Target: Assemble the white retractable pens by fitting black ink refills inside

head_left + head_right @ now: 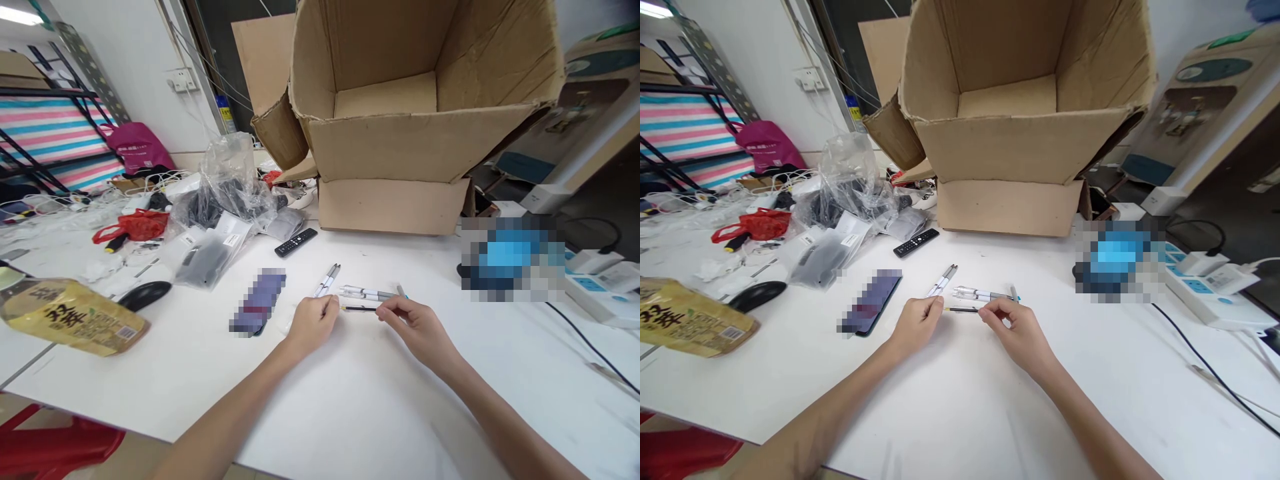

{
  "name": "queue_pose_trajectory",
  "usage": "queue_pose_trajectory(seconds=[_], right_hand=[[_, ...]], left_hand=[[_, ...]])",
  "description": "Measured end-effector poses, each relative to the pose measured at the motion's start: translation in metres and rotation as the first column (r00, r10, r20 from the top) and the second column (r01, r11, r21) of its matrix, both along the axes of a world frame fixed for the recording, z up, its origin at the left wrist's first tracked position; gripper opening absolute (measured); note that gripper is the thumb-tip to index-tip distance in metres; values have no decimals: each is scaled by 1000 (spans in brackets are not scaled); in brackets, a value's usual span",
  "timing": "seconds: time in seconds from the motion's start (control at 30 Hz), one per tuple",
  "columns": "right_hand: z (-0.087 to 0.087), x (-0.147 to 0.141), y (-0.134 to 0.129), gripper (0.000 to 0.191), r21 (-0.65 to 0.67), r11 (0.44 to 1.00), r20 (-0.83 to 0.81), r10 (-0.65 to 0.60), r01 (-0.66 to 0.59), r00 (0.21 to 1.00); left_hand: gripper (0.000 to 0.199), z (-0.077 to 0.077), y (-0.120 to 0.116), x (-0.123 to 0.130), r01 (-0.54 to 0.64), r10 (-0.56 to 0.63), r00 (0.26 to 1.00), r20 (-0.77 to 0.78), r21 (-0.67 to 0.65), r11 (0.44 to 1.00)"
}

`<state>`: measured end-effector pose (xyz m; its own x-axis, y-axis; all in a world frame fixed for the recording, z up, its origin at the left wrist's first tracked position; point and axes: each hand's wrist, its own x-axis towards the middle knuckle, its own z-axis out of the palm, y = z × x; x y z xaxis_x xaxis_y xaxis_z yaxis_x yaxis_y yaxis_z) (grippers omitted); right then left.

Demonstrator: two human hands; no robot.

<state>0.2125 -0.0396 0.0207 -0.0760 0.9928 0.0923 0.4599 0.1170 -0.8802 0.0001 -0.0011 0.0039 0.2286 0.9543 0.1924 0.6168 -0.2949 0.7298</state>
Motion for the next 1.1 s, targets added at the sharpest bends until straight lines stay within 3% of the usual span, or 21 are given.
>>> queue_pose_trajectory(seconds=[0.3, 0.53, 0.63, 0.7, 0.77, 0.83, 0.9, 1.0, 1.1], right_hand=[[-4, 2, 1, 23, 67, 998, -13, -1, 1, 1000], [-14, -15, -8, 19, 128, 980, 47, 151, -156, 987], [-16, -16, -7, 16, 130, 974, 84, 175, -185, 981], [-17, -9, -1, 26, 150, 968, 111, 188, -203, 976], [-17, 5, 8, 33, 184, 974, 146, 109, -135, 983], [-19, 20, 16, 29, 243, 970, 203, -55, 4, 978], [-23, 35, 23, 33, 284, 956, 331, -175, 79, 927], [-31, 51, 29, 37, 301, 946, 482, -257, 118, 837], [-36, 58, 33, 40, 266, 948, 526, -293, 174, 799]], left_hand=[[42, 1, -3, 1, 43, -36, 987, -156, 43, 998], [45, -8, -9, 7, 178, -153, 946, -284, 64, 982], [46, -9, -9, 7, 190, -167, 946, -278, 56, 980], [45, -7, -8, 6, 169, -152, 957, -249, 49, 984], [45, -5, -6, 5, 132, -121, 967, -224, 35, 991], [45, -4, -5, 4, 98, -91, 973, -211, 23, 995], [44, -3, -5, 3, 84, -78, 977, -201, 23, 996], [42, -2, -5, 4, 86, -78, 978, -193, 31, 996], [42, -1, -5, 4, 84, -75, 978, -193, 38, 996]])
